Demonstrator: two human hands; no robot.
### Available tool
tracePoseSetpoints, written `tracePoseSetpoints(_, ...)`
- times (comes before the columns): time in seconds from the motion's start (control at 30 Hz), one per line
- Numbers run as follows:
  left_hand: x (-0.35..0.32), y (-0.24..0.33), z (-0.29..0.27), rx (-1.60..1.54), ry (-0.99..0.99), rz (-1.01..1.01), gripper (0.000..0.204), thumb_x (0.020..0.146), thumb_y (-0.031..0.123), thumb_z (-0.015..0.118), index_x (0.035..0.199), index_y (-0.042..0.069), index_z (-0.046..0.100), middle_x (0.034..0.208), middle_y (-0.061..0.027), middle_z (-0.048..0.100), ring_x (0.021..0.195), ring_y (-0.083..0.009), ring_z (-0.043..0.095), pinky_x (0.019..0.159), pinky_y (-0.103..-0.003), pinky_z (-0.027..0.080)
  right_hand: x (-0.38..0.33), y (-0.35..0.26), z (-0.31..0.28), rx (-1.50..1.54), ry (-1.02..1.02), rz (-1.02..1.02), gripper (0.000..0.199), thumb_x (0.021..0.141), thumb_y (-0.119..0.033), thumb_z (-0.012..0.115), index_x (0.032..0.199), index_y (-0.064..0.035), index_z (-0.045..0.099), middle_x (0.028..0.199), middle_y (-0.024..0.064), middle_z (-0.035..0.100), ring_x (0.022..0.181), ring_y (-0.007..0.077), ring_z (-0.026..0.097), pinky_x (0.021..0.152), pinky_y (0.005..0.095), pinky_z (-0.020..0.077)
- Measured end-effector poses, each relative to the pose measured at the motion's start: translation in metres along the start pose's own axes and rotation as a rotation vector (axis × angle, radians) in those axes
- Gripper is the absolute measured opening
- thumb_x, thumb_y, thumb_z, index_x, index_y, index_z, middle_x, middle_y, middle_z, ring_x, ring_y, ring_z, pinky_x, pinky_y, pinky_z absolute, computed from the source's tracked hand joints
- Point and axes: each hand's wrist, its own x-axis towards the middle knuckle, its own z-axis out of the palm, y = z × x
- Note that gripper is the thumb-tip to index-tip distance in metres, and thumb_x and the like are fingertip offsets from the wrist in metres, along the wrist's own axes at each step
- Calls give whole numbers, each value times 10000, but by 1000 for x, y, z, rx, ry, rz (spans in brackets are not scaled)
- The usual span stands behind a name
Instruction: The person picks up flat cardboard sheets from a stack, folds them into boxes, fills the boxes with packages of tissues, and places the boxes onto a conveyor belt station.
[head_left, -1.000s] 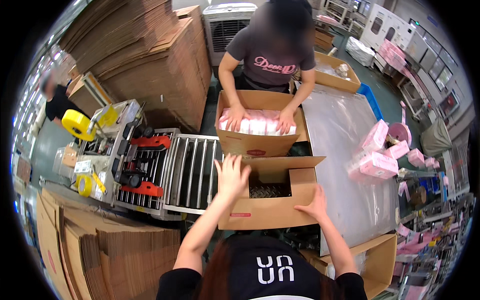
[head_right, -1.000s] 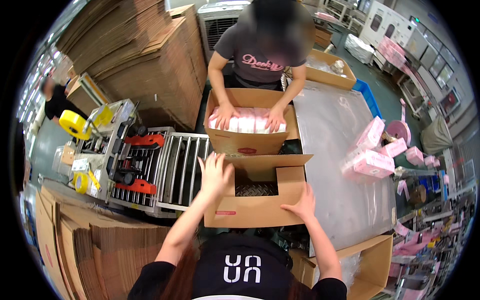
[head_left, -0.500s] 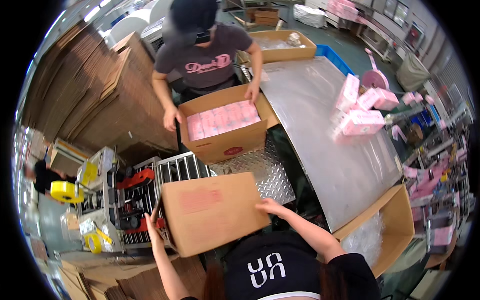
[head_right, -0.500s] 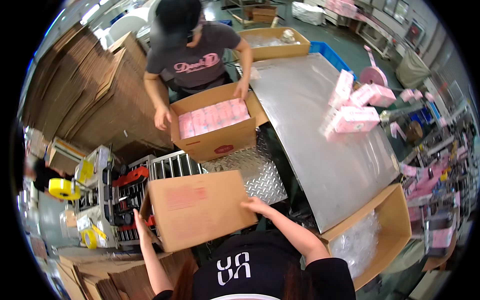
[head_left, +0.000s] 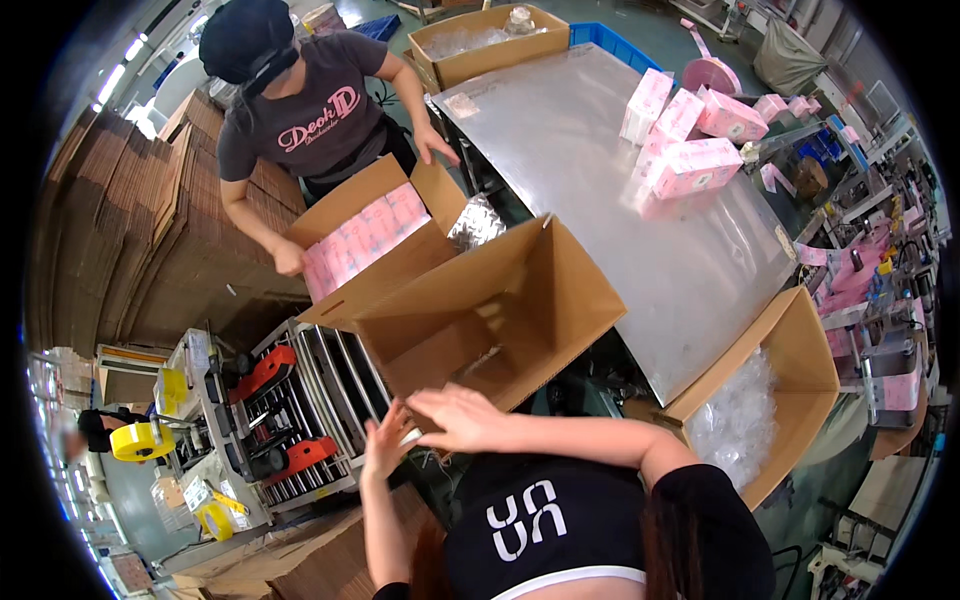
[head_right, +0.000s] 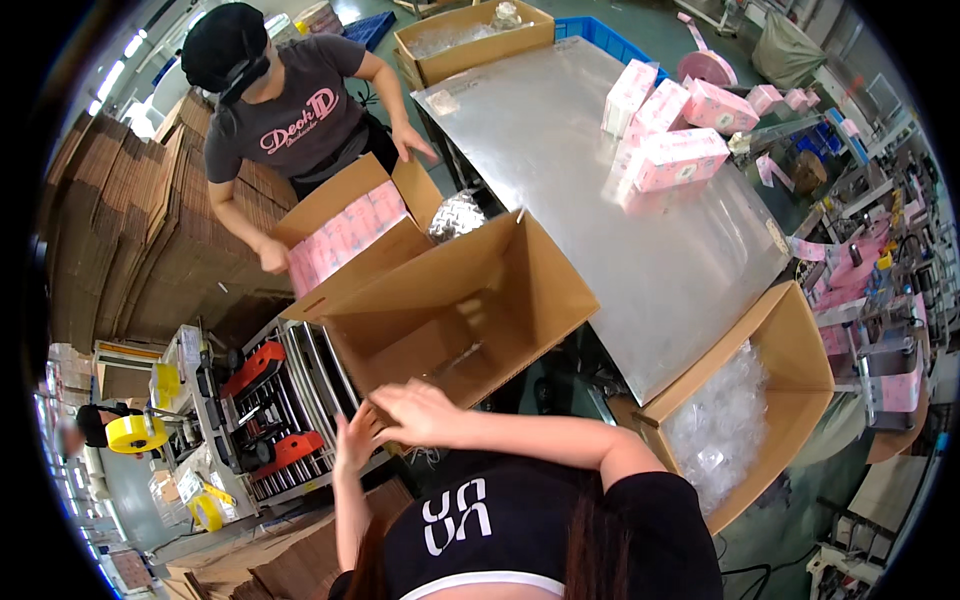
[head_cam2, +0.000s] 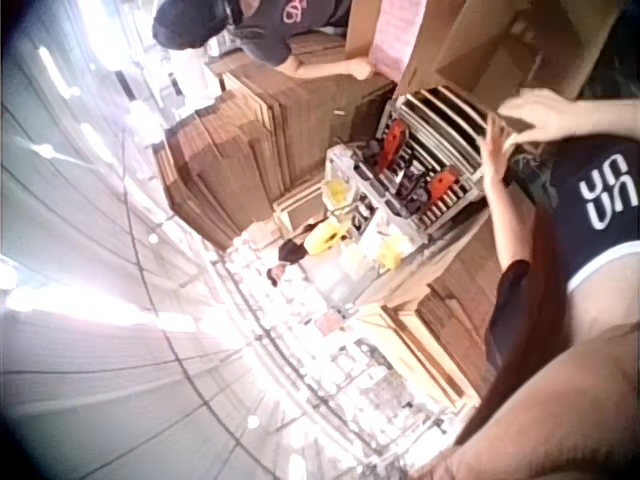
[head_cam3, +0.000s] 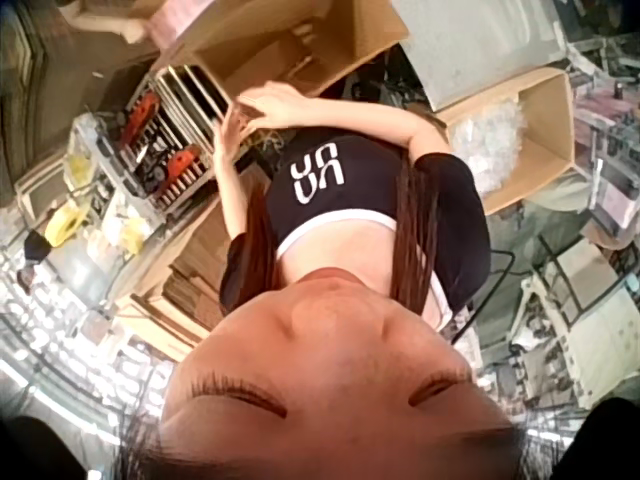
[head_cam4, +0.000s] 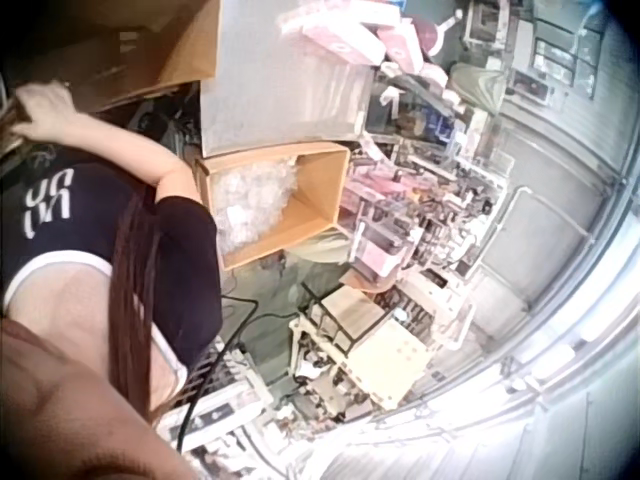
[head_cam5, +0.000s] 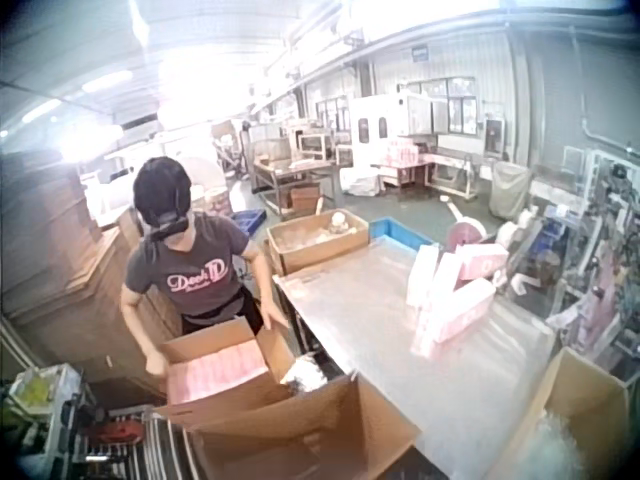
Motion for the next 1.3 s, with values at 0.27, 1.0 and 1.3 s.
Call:
tracePoseSetpoints(0.27,25,20,23,1433,632,293,803,878,37,561,1550,205,155,1115,-275,655,965,-433,670,804,-494,555,-39,109,-80,-868,93,270,317,864,-218,598,1149,-95,662,1184,55,611,1296,348,420,1069,745,178)
tracePoseSetpoints(1.0,52,-32,40,291,326,178,706,975,523,521,1491,88,313,1459,-89,406,1308,-258,402,1064,-362,360,-400,268,-97,-195,1429,1340,527,754,-4,640,1264,-115,570,1211,122,634,1139,264,606,921,369,510)
tracePoseSetpoints(1.3,49,-19,162,1460,126,1004,528,905,27,613,1395,-6,421,1391,-204,408,1262,-335,465,1088,-441,335,-430,298,-22,-253,858,1570,611,770,-161,757,1337,-217,539,1399,166,492,1242,368,517,980,451,488)
